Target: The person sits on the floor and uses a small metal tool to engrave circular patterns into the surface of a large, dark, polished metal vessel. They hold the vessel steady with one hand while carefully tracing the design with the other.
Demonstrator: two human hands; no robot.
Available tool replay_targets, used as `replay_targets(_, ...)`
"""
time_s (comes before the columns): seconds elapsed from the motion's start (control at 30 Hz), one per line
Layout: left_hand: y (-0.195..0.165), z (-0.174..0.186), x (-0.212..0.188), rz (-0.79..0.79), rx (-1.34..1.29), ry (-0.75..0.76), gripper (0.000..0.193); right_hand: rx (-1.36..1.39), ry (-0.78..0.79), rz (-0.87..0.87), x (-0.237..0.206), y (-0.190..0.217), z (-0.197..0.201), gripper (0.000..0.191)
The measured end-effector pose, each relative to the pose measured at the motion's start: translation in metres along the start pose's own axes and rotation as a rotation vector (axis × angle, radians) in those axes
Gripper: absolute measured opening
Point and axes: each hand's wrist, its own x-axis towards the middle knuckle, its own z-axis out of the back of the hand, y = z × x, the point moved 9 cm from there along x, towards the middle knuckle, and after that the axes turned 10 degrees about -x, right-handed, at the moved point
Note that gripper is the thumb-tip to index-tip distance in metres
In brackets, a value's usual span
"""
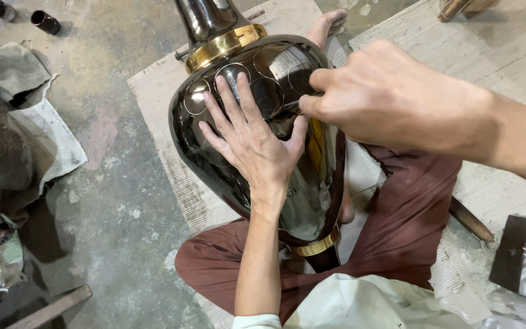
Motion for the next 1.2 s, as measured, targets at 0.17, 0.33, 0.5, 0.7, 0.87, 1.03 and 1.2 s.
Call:
replay_targets(0.17, 0.000, 0.001, 0.000, 0.008, 0.011, -0.004, 0.118, -0.131, 0.045, 0.199, 0.010, 0.012, 0.002, 0.021)
replay_targets(0.33, -0.002, 0.005, 0.000, -0.001, 0.021, -0.021, 0.114, -0.288, 0.038, 0.334, 0.016, 0.019, -0.007, 0.028)
replay_targets(0.5, -0.002, 0.005, 0.000, -0.011, -0.001, -0.014, 0.113, -0.355, 0.105, 0.298, 0.018, 0.011, -0.020, 0.030)
replay_targets(0.7, -0.004, 0.008, -0.002, -0.049, -0.020, -0.013, 0.111, -0.141, 0.417, -0.016, -0.001, -0.013, -0.040, 0.036)
replay_targets(0.87, -0.006, 0.010, -0.004, -0.089, -0.014, 0.015, 0.108, 0.036, 0.318, -0.161, -0.011, 0.006, -0.047, 0.028)
replay_targets(1.03, -0.005, 0.006, -0.009, -0.147, -0.018, 0.052, 0.104, 0.234, 0.443, -0.351, -0.020, 0.018, -0.059, 0.025)
replay_targets(1.2, -0.025, -0.010, -0.013, -0.380, -0.082, 0.126, 0.067, 0.592, 0.731, -0.603, -0.019, 0.002, -0.073, 0.038)
